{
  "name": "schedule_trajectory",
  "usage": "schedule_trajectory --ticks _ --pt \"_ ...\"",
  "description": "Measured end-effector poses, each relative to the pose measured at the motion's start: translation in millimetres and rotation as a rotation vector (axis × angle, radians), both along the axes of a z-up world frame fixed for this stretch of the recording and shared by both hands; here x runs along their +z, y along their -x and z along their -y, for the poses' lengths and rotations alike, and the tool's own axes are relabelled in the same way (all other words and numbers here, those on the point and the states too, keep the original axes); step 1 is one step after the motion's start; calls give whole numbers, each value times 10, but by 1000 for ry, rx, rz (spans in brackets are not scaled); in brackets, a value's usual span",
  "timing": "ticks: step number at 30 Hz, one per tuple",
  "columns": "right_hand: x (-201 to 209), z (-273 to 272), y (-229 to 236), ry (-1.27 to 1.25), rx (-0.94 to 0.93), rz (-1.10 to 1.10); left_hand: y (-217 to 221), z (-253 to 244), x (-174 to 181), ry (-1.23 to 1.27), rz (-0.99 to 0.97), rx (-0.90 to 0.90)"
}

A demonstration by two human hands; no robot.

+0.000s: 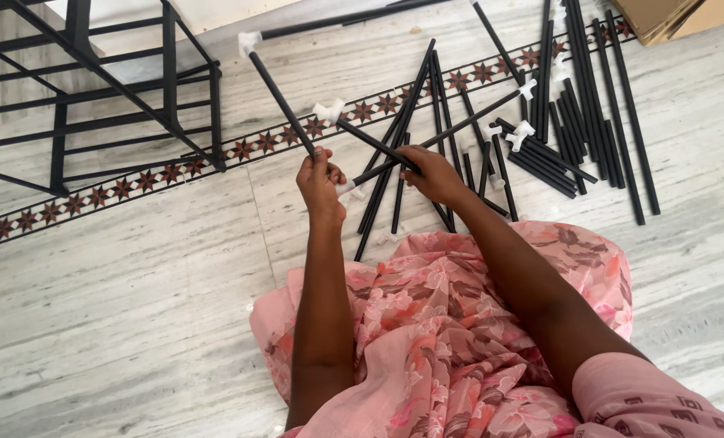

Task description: The person sits on the floor and repeatedly picks up black rods and white plastic connectors. They insert the connectors into the ends of the rods to form short assemblies, then place the completed units on the floor.

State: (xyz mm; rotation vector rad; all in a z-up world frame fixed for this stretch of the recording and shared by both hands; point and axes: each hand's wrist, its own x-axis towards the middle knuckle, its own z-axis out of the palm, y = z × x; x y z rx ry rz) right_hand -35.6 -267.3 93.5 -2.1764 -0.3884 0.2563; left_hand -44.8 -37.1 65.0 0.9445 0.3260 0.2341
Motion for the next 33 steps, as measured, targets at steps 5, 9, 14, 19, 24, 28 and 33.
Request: schedule_trajectory --ticks 5,9,14,19,24,28,33 --pt "-102 -107 -86 15 -6 316 -58 -93 -106 64 -32 -17" --pt "-125 -127 -135 2 -38 343 -22 -152 -24 175 19 -84" --pt "-68 -181 -189 -186 -70 237 83 -121 233 217 83 -224" --pt "-52 -197 -188 -159 -91 292 76 -82 261 348 183 -255" --pt "-290 -20 -182 -282 -259 148 -15 -186 98 379 169 -155" --pt "-657 398 -248 -331 -486 227 -60 -281 13 428 142 -52" --pt "-1128 826 -273 -618 -810 79 -125 -341 -82 520 116 74"
